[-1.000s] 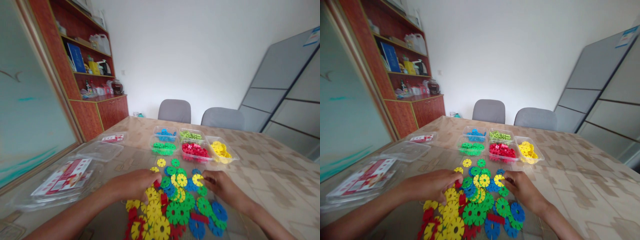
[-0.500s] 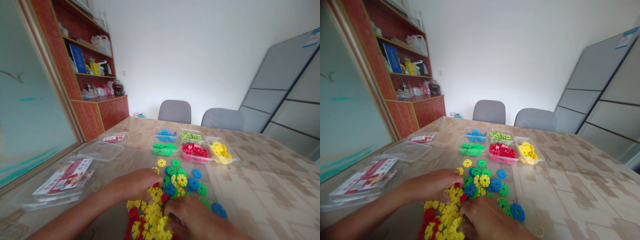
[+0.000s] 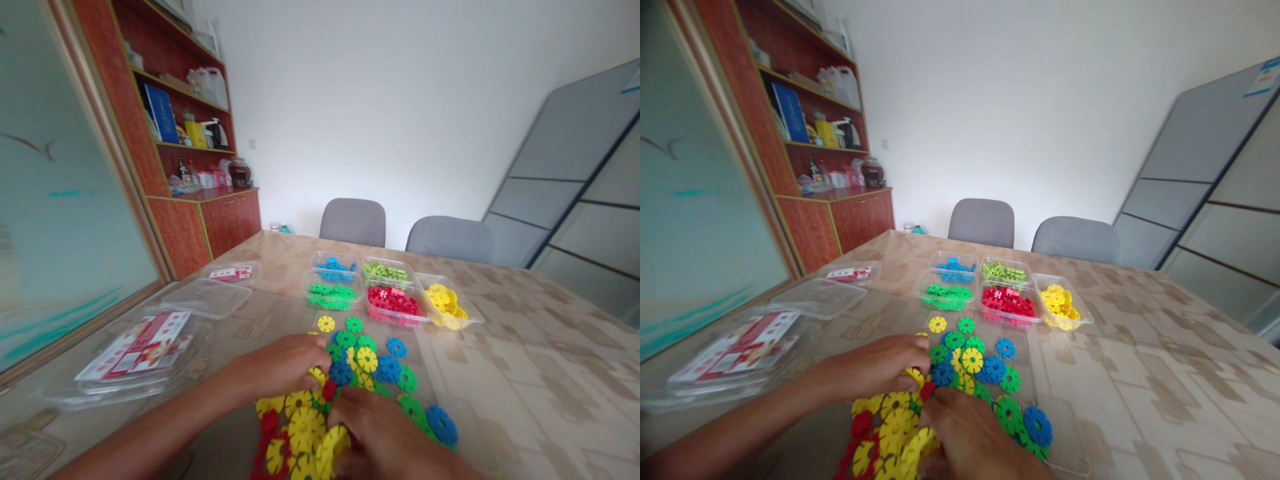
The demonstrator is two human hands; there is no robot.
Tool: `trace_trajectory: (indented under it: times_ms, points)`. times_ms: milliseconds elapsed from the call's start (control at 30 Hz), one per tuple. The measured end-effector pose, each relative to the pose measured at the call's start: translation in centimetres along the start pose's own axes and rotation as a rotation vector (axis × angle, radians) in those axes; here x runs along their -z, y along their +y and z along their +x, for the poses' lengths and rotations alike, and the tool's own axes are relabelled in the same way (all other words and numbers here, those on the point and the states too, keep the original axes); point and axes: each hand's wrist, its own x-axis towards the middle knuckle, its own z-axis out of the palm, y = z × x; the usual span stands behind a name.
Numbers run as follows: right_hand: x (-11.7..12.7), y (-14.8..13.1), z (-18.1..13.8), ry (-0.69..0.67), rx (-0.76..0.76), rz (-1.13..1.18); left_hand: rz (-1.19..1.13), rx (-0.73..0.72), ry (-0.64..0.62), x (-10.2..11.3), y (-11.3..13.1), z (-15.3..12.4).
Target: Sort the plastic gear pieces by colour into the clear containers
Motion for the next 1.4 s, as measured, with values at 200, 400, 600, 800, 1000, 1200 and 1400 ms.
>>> trace_trajectory:
  times_ms: [200,400,600,800,1000,1200,1400]
  points:
    - [0.9,-0.7,-0.2,0.049,-0.007,0.02,-0.122,-0.045,0.015,2.4,-0.4,-1.1]
    - [0.6,-1.5,0.5,-0.015,0.11,0.008,-0.043,0.095,-0.122,3.6,-0.4,-2.4]
    - [-0.2,-2.3,0.9,0.035,0.03,-0.054,-0.141,0.179,-0.197,2.1,-1.8,-4.1]
    - [-0.4,-2.8,1.2,-0.007,-0.069,-0.043,-0.197,0.241,-0.089,-0.1,-3.7,-4.8]
    - [-0.6,-2.2,1.1,0.037,-0.112,0.04,-0.179,0.261,-0.041,-0.9,-4.5,-4.9]
    - [-1.7,-0.7,1.1,0.166,-0.095,0.085,-0.306,0.238,-0.008,-2.2,-5.2,-5.3]
    - [-0.6,-0.1,0.4,0.215,-0.07,0.179,-0.304,0.152,0.026,-2.1,-4.9,-5.0]
